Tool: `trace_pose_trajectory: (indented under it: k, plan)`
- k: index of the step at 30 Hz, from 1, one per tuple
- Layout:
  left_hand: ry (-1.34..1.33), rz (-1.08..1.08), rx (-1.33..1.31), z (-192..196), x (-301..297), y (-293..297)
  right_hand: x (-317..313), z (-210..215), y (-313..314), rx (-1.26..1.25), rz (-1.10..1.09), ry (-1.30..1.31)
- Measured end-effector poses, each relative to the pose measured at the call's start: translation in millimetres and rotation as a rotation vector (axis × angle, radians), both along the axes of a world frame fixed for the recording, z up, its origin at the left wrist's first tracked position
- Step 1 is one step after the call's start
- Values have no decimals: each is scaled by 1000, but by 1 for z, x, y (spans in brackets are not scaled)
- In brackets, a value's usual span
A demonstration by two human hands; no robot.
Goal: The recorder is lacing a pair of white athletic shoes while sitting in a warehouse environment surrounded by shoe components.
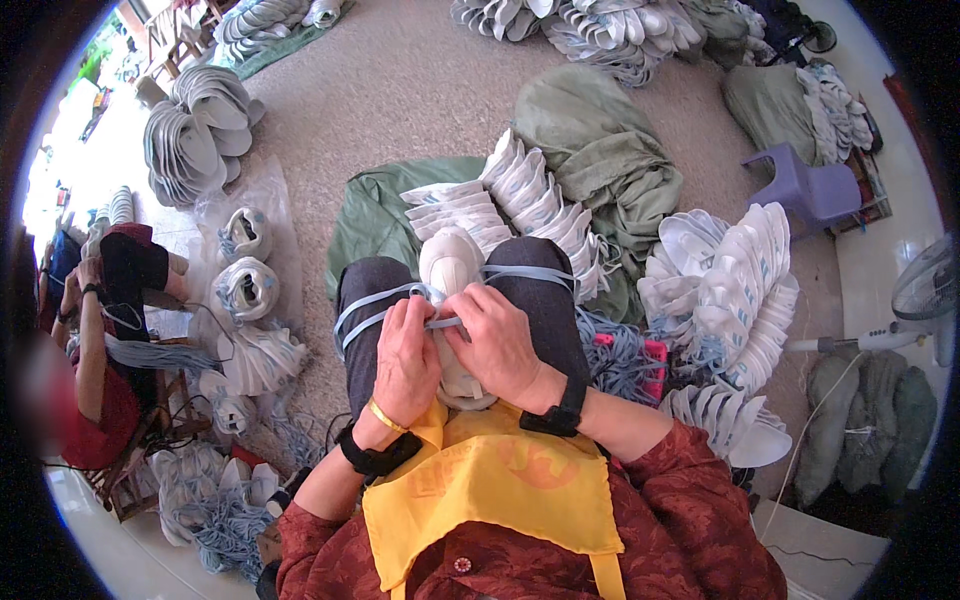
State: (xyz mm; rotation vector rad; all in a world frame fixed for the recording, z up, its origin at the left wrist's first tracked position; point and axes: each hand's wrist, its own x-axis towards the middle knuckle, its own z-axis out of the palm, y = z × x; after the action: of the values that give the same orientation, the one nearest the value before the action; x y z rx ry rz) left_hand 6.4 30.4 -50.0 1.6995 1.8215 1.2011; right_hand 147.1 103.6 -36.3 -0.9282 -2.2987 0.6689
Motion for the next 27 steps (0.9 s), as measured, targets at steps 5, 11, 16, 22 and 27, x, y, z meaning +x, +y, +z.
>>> trace_pose_trajectory:
  k: [5, 11, 16, 22, 27]
  plan:
    - [10, 28, -14, -2, 2, 1, 2, -5, 0, 93, 38, -48]
    - [24, 24, -35, 0, 0, 4, 0, -7, -2, 202, 70, -122]
    - [3, 21, -18, -3, -1, 4, -2, -11, 0, 205, 56, -68]
    - [49, 45, -15, -5, 2, 4, -2, -13, -1, 122, 44, -77]
    - [50, 40, 6, -9, 0, 5, -2, -16, -2, 112, 35, -60]
